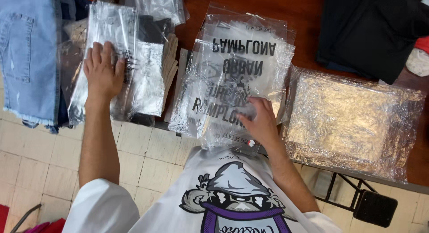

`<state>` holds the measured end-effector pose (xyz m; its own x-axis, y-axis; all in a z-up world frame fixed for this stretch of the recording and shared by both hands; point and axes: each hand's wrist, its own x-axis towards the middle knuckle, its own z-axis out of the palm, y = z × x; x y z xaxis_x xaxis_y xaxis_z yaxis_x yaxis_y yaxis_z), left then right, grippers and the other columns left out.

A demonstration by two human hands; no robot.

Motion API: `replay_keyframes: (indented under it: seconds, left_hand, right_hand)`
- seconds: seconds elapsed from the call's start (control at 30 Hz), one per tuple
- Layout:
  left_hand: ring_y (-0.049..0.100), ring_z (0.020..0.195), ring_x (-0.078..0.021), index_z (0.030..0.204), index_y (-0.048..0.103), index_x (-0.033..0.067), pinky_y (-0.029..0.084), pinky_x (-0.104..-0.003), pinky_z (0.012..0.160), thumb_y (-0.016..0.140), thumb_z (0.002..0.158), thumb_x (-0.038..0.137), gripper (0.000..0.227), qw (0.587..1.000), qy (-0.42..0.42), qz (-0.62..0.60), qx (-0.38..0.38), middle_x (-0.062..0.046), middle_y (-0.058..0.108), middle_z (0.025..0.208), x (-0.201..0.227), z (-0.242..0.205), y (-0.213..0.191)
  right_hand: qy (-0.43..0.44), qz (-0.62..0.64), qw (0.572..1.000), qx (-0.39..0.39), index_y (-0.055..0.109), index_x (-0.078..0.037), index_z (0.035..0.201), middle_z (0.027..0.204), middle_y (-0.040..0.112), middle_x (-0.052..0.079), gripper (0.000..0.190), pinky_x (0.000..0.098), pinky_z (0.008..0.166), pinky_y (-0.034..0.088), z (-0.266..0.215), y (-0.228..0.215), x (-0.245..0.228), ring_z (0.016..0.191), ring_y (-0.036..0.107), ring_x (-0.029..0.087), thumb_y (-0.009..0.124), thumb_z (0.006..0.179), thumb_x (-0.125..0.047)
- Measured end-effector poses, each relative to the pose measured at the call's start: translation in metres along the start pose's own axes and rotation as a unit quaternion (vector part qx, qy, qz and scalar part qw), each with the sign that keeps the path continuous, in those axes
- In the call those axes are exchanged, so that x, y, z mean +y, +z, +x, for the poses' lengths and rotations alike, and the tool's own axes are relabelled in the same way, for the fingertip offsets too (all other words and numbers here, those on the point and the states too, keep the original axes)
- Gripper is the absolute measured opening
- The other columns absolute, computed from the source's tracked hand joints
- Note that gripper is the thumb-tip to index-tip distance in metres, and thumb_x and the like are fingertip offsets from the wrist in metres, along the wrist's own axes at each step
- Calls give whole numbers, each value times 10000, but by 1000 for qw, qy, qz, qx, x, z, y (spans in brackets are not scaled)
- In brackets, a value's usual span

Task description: The person sorts through multiple plastic bags and clothing items on a wooden table, picking up individual bags and placing them into organized stacks.

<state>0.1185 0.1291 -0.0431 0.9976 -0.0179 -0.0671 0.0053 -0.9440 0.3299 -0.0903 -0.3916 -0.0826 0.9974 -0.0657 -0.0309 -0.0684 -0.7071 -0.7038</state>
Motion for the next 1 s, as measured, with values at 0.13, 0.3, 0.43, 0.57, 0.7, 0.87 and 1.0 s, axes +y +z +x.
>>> replay_keyframes:
  seconds: [0.13,0.3,0.43,0.57,0.7,0.87,1.0]
  left_hand:
    - [239,1730,-645,1875,473,-145,154,-790,1362,694,1349,257,698,981,130,-5,142,-447,318,1885,26,-12,-20]
    - [446,1612,-668,1634,674,-113,348,-774,1328,908,1114,-32,576,915,306,-108,241,-352,537,1700,84,-40,-30]
    - [582,1525,-587,1478,753,-58,470,-693,1311,902,1071,-27,435,897,333,-172,235,-275,634,1573,135,-78,9]
    - [759,1406,-485,1566,708,15,636,-545,1180,929,1070,299,613,943,157,-292,32,-258,754,1489,192,-125,52]
    - [801,1388,-410,1775,476,-44,671,-494,1120,778,1181,464,838,756,2,-637,-150,-315,742,1598,204,-143,131]
    - [877,1134,-336,1410,831,-34,702,-468,1080,706,1235,175,300,761,-6,-647,-44,-269,843,1290,220,-137,130]
    - [917,989,-397,1386,813,-80,760,-518,988,653,1265,42,235,761,13,-648,33,-339,878,1116,191,-121,81]
  right_hand:
    - [-13,-179,984,18,700,-34,1628,1687,563,246,962,649,1150,522,-9,12,-7,1551,526,473,1061,870,-503]
    - [-58,-164,982,76,805,-65,1488,1389,735,167,540,532,1052,627,-3,30,29,1262,742,386,985,1009,-238]
    - [10,-143,988,48,900,-250,1290,1226,854,-13,207,498,976,670,-2,33,69,1167,829,270,833,1123,-352]
    - [-23,-11,994,102,923,-230,1266,1139,888,6,209,427,955,680,-5,18,70,1102,863,281,930,1064,-284]
    - [-137,-13,986,90,920,-147,1267,1093,873,59,176,437,942,662,-13,-11,26,1011,844,287,847,1108,-169]
    - [-191,-26,979,68,839,-138,1412,1298,818,72,426,491,994,633,-29,-8,11,1203,808,334,935,1014,-255]
    - [-145,35,988,34,738,0,1561,1486,731,225,724,588,1175,579,-36,-27,16,1409,725,447,1007,1002,-374]
